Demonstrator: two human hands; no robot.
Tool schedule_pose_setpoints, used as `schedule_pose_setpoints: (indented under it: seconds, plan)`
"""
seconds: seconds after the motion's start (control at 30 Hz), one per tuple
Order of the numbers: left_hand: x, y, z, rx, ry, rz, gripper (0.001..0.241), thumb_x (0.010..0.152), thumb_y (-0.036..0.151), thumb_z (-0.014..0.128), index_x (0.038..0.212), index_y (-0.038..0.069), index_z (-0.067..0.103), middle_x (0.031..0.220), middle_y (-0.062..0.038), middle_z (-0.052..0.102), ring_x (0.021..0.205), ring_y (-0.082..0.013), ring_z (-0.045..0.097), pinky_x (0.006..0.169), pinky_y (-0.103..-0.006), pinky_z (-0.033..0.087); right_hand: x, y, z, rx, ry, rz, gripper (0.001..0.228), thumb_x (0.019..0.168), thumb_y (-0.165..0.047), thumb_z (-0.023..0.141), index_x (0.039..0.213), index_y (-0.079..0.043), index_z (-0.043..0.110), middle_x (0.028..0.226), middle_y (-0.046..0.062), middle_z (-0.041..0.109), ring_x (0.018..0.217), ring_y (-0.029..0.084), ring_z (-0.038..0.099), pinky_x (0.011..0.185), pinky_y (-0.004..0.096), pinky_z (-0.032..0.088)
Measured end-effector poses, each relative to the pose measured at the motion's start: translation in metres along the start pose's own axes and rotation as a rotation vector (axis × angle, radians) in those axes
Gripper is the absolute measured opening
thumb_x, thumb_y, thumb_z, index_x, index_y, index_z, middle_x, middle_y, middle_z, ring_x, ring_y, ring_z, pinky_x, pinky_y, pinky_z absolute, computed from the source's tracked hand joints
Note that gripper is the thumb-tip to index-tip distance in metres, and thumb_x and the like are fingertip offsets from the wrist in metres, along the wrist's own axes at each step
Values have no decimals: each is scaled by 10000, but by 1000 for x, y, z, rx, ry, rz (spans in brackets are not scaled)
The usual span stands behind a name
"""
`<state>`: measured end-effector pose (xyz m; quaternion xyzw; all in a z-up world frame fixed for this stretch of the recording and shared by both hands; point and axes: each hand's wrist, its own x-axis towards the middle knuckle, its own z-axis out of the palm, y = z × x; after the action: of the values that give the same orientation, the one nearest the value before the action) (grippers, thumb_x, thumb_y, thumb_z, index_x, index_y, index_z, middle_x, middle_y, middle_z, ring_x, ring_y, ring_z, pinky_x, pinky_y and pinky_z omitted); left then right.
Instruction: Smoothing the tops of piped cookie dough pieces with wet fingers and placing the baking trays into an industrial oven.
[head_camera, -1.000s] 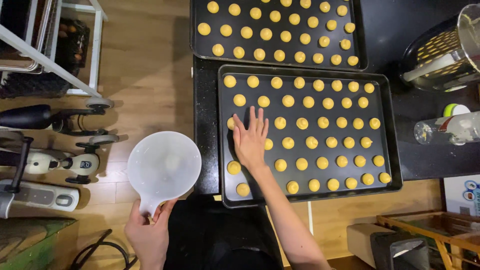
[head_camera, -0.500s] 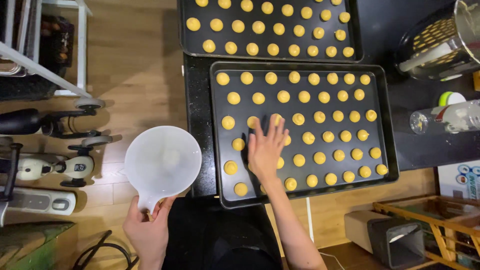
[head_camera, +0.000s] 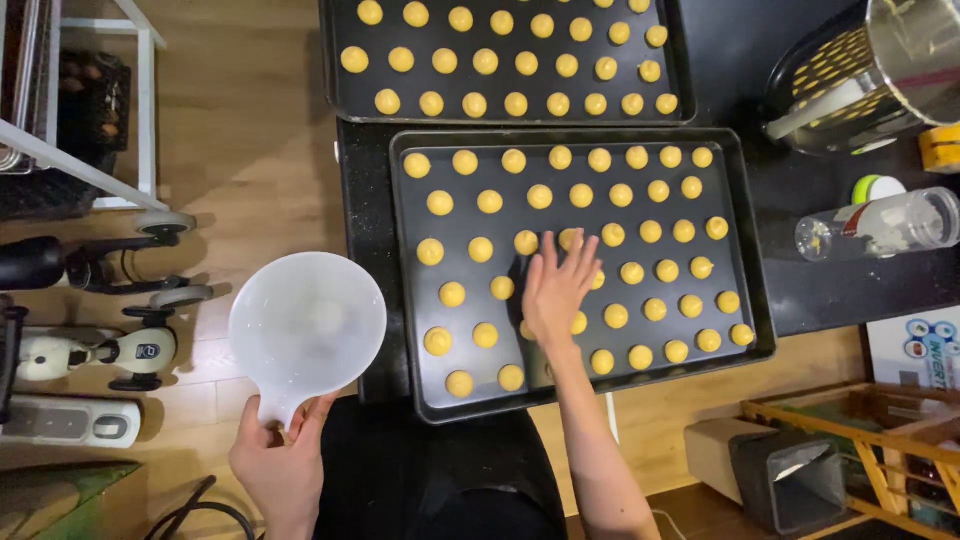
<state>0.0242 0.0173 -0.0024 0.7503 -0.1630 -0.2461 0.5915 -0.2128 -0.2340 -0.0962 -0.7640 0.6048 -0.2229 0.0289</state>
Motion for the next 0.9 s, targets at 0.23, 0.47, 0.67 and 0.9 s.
schedule_pose_setpoints:
  seconds: [0.23, 0.47, 0.67, 0.9]
  plan:
    - [-23, 12, 34, 28, 64, -38, 256, 854, 62, 833, 995, 9, 626, 758, 51, 552, 671, -23, 465, 594, -186, 376, 2, 1, -7, -2, -73, -120, 482, 1068, -293, 445, 1472, -49, 541, 1634, 287, 275, 1548, 479, 145, 1232, 631, 98]
    - [-51, 15, 59, 35, 62, -11, 287, 859, 63, 835, 851, 35, 549, 679, 59, 459, 631, -25, 415, 575, -196, 348, 18, 12, -4, 20, -66, -190, 480, 1057, -301, 495, 1463, -53, 559, 1626, 283, 313, 1545, 484, 182, 1239, 633, 128]
    - [-70, 14, 72, 24, 94, -7, 324, 860, 65, 845, 809, 30, 527, 687, 63, 454, 653, -13, 438, 598, -186, 366, 32, 17, -7, -23, -71, -306, 412, 1010, -322, 586, 1364, -116, 638, 1590, 256, 377, 1531, 462, 241, 1242, 634, 165]
    - [-82, 22, 88, 94, 118, -19, 292, 823, 67, 864, 848, 19, 576, 659, 49, 436, 611, -28, 395, 555, -205, 331, 31, 16, -29, -15, -94, -382, 437, 987, -328, 614, 1374, -123, 631, 1585, 266, 368, 1514, 469, 237, 1220, 636, 169]
